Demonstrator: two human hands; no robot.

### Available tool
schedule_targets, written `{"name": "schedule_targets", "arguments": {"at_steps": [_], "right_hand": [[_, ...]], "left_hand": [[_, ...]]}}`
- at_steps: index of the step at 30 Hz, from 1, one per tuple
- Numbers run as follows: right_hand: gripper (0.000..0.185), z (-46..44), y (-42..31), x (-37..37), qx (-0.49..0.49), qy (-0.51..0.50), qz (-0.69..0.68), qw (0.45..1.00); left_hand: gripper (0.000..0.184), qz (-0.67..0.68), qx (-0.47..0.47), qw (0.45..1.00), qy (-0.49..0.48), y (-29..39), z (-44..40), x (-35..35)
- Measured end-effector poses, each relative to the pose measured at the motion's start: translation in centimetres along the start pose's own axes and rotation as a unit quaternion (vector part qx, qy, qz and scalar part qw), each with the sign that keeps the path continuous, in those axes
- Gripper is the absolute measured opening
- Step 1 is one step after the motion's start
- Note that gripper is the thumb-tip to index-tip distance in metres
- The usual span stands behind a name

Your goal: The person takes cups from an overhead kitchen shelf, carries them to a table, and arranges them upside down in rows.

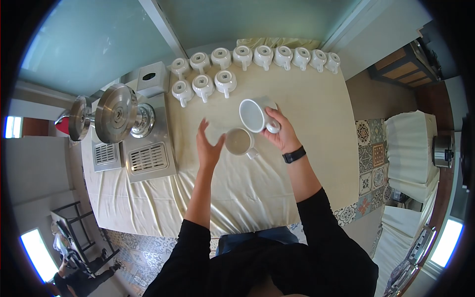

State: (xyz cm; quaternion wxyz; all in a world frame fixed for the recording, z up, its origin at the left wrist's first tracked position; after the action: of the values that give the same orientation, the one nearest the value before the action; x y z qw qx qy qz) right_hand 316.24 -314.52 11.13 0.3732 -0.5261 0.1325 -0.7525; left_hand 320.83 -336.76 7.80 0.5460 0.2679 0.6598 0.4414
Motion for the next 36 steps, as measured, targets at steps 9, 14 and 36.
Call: {"name": "schedule_targets", "arguments": {"at_steps": [9,14,36], "right_hand": [[0.081,-14.1,-2.2,-3.9,-0.32,0.12,0.577,0.742],[0.079,-17.5,-1.6,-3.0,-0.352,0.102,0.627,0.688],[0.068,-18.7,-0.8,-2.9,-0.395,0.087,0.623,0.67]], "left_hand": [[0.055,-0.322,0.063,0.944,-0.028,-11.1,6.1,1.5],[0.055,-0.324,0.043,0.944,-0.035,-11.3,5.8,1.5],[0.052,-0.338,0.019,0.94,-0.043,-12.1,5.8,1.6]]}}
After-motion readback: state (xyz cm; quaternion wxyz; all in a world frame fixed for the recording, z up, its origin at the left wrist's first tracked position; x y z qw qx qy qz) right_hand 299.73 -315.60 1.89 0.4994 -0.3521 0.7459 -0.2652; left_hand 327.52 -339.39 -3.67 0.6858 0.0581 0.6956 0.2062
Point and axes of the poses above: each hand's wrist, its own z-axis away from the middle knuckle, its own x-axis out of the palm, y = z × x, the point moved 8 cm from there along -z, towards the middle knuckle, and after that the axes turned 2 degrees about -x, right-handed, at the moved point
